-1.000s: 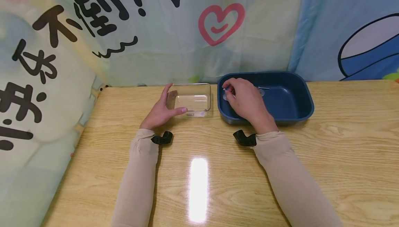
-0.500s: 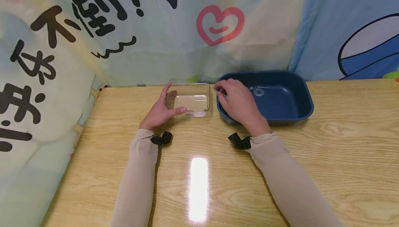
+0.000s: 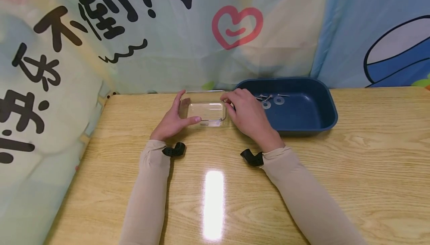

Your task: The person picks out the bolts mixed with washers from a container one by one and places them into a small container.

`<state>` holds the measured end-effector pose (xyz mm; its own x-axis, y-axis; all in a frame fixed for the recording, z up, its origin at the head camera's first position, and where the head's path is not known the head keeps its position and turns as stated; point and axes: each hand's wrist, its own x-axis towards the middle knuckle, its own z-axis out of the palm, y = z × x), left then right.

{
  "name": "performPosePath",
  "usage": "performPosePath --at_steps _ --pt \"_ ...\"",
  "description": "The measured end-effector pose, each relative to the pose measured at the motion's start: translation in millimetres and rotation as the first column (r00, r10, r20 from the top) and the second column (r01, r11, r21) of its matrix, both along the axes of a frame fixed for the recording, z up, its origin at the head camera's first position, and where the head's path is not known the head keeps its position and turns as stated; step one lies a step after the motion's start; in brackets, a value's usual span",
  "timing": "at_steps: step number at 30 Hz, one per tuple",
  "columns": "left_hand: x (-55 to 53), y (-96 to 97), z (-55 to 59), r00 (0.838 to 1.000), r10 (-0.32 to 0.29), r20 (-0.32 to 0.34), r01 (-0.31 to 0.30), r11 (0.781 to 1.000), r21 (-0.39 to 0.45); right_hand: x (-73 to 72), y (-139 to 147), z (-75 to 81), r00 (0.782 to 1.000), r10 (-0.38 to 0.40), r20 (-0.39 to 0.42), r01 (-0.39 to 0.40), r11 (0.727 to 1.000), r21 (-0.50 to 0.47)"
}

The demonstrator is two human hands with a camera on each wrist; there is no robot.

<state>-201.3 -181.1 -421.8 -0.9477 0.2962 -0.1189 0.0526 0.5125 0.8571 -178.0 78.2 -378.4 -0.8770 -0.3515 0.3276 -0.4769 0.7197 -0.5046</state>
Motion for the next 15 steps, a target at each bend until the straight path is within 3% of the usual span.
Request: performPosePath --at_steps 15 --pt "-1.5 1.1 -0.7 1.0 0.01 0.018 -0.01 1.0 0.001 -0.7 -14.4 -7.4 0.994 0.08 -0.069 -0.077 0.996 0.045"
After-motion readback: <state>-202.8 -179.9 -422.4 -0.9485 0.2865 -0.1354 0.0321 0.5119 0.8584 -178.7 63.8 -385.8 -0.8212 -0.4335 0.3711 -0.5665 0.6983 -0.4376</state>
